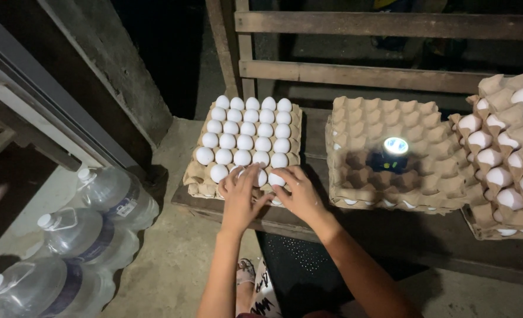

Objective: Checking the development or quality of eggs by placing them over a light source and then sorting them into trays.

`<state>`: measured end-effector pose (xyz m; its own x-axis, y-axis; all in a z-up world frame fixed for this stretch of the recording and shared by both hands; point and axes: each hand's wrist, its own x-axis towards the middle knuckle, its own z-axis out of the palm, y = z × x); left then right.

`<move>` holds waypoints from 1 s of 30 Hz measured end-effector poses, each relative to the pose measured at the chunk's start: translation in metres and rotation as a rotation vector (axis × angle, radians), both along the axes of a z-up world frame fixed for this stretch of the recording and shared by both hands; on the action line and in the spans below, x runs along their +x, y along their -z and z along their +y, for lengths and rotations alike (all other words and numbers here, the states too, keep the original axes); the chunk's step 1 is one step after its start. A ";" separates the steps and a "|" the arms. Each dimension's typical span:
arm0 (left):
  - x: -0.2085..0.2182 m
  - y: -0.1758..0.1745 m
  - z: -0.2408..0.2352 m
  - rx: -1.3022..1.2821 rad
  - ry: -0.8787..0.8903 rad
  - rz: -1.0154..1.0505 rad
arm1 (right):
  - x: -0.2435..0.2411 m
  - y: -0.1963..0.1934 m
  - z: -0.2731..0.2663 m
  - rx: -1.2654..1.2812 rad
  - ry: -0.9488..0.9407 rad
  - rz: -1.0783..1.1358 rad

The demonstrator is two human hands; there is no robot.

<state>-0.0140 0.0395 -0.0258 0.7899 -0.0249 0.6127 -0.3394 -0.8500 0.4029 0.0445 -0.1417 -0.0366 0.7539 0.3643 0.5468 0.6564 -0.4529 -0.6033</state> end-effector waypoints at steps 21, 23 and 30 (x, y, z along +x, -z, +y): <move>0.026 -0.026 0.027 0.254 0.138 0.180 | -0.008 -0.001 0.002 0.050 0.053 -0.080; 0.030 -0.028 0.026 0.263 0.134 0.208 | -0.008 0.000 0.001 0.050 0.060 -0.084; 0.029 -0.039 0.028 0.273 0.144 0.221 | -0.016 -0.010 0.000 0.040 0.067 -0.111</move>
<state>0.0153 0.0671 0.0136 0.8788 -0.2843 0.3832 -0.3936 -0.8859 0.2454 0.0289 -0.1416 -0.0267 0.7097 0.2917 0.6413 0.6894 -0.4747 -0.5471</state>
